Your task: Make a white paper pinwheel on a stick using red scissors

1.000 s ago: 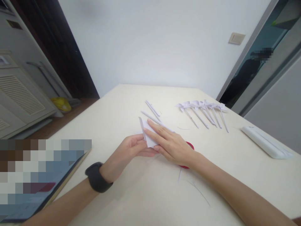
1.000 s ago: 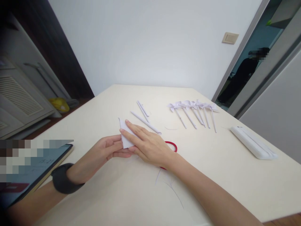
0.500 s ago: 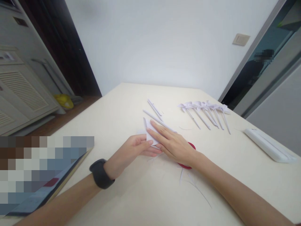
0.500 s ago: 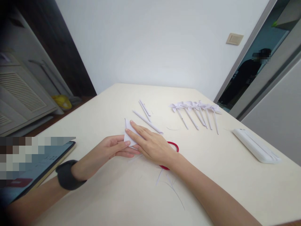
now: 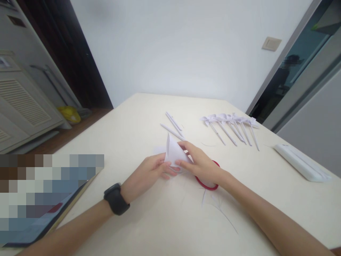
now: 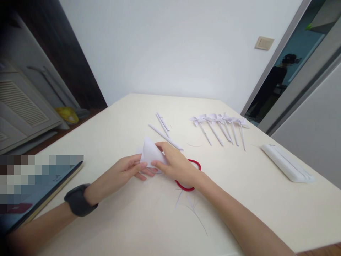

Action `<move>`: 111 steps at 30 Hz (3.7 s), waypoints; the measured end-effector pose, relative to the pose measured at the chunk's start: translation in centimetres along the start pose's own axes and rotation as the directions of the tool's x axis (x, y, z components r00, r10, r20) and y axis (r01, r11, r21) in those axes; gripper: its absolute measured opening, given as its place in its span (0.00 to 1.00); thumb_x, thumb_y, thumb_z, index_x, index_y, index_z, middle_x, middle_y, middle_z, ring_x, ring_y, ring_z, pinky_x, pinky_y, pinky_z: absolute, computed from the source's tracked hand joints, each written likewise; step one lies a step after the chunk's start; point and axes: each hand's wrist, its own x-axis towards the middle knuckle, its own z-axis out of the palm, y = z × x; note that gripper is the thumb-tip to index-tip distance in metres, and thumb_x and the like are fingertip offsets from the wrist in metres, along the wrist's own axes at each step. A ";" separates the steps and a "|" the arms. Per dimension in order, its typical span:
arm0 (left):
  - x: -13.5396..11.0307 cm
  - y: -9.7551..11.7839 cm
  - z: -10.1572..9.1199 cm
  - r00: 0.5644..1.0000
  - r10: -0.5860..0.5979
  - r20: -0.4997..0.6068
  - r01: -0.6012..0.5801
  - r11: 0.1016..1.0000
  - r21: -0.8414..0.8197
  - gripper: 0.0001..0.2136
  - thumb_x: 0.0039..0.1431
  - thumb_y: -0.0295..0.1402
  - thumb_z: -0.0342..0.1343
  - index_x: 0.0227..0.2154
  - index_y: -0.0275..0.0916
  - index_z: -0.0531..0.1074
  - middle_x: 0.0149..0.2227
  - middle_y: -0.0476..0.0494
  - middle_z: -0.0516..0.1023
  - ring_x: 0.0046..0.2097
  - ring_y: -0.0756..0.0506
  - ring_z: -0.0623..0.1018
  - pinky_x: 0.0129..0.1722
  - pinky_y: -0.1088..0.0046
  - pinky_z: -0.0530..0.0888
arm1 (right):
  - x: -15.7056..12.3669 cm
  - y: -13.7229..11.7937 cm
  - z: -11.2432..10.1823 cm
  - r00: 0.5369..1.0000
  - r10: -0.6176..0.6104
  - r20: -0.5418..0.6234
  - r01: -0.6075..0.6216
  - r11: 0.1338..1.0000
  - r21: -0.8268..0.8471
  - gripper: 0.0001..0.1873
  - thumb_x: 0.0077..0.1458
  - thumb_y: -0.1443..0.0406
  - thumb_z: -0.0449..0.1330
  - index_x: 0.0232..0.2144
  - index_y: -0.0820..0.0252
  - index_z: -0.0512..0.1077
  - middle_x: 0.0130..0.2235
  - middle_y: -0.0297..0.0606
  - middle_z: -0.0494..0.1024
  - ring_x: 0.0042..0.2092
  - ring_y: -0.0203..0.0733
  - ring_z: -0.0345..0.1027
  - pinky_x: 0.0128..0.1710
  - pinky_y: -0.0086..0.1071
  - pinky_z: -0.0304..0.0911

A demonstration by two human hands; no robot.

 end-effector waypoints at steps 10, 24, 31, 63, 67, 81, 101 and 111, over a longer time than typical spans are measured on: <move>-0.3 -0.5 0.2 1.000 -0.028 -0.001 0.028 0.992 0.124 0.14 0.56 0.41 0.50 0.38 0.37 0.74 0.34 0.40 0.81 0.37 0.42 0.79 0.35 0.69 0.74 | 0.2 -0.7 -0.4 0.993 0.116 0.003 -0.116 0.990 0.076 0.06 0.52 0.63 0.55 0.27 0.58 0.62 0.26 0.28 0.62 0.29 0.35 0.56 0.27 0.27 0.52; -0.3 -0.4 0.2 1.000 -0.021 -0.004 0.021 0.983 0.184 0.14 0.57 0.40 0.48 0.34 0.36 0.75 0.32 0.40 0.81 0.35 0.42 0.79 0.35 0.69 0.73 | 0.4 0.0 -0.5 0.982 0.185 -0.034 -0.178 0.973 0.144 0.08 0.50 0.61 0.56 0.26 0.59 0.62 0.26 0.28 0.60 0.27 0.33 0.53 0.27 0.27 0.51; -0.3 -0.1 0.3 1.000 0.000 -0.012 0.002 0.986 0.167 0.11 0.57 0.36 0.48 0.32 0.37 0.74 0.31 0.42 0.81 0.38 0.42 0.78 0.35 0.70 0.73 | 0.5 0.2 -0.3 0.980 0.194 -0.048 -0.186 0.972 0.141 0.10 0.50 0.58 0.56 0.28 0.60 0.65 0.26 0.29 0.62 0.27 0.34 0.54 0.26 0.27 0.51; -0.4 -0.2 0.4 1.000 -0.001 -0.025 0.004 0.990 0.143 0.10 0.56 0.35 0.49 0.31 0.38 0.74 0.30 0.43 0.81 0.35 0.43 0.79 0.35 0.69 0.73 | 0.4 -0.1 -0.5 0.979 0.200 -0.038 -0.192 0.970 0.147 0.11 0.49 0.57 0.58 0.29 0.59 0.65 0.27 0.29 0.65 0.28 0.35 0.56 0.27 0.27 0.53; -0.3 -0.1 0.4 1.000 0.000 -0.027 0.003 0.991 0.131 0.09 0.56 0.36 0.49 0.30 0.38 0.73 0.30 0.43 0.81 0.35 0.43 0.79 0.34 0.70 0.73 | 0.4 0.0 -0.4 0.979 0.201 -0.040 -0.193 0.970 0.150 0.11 0.49 0.58 0.59 0.30 0.60 0.66 0.28 0.30 0.66 0.29 0.35 0.58 0.28 0.28 0.54; -0.3 -0.1 0.2 1.000 -0.004 -0.015 0.006 0.988 0.153 0.10 0.58 0.35 0.48 0.32 0.37 0.73 0.32 0.43 0.81 0.36 0.44 0.79 0.36 0.70 0.74 | 0.5 0.1 -0.3 0.980 0.194 -0.047 -0.186 0.972 0.141 0.13 0.49 0.56 0.59 0.28 0.60 0.65 0.26 0.29 0.63 0.27 0.34 0.55 0.25 0.27 0.51; -0.3 0.0 0.2 1.000 0.008 -0.012 -0.006 0.985 0.175 0.10 0.58 0.34 0.48 0.32 0.38 0.73 0.31 0.44 0.81 0.36 0.45 0.79 0.35 0.72 0.74 | 0.4 -0.3 -0.4 0.981 0.186 -0.051 -0.178 0.976 0.126 0.14 0.50 0.55 0.58 0.31 0.60 0.67 0.29 0.30 0.67 0.30 0.35 0.58 0.27 0.28 0.52; -0.4 0.1 0.3 1.000 -0.007 -0.014 0.009 0.985 0.173 0.10 0.57 0.36 0.49 0.33 0.39 0.73 0.31 0.45 0.81 0.36 0.45 0.79 0.35 0.72 0.74 | 0.4 -0.1 -0.3 0.981 0.189 -0.050 -0.181 0.975 0.127 0.13 0.50 0.56 0.58 0.29 0.60 0.66 0.28 0.30 0.65 0.29 0.35 0.57 0.27 0.28 0.52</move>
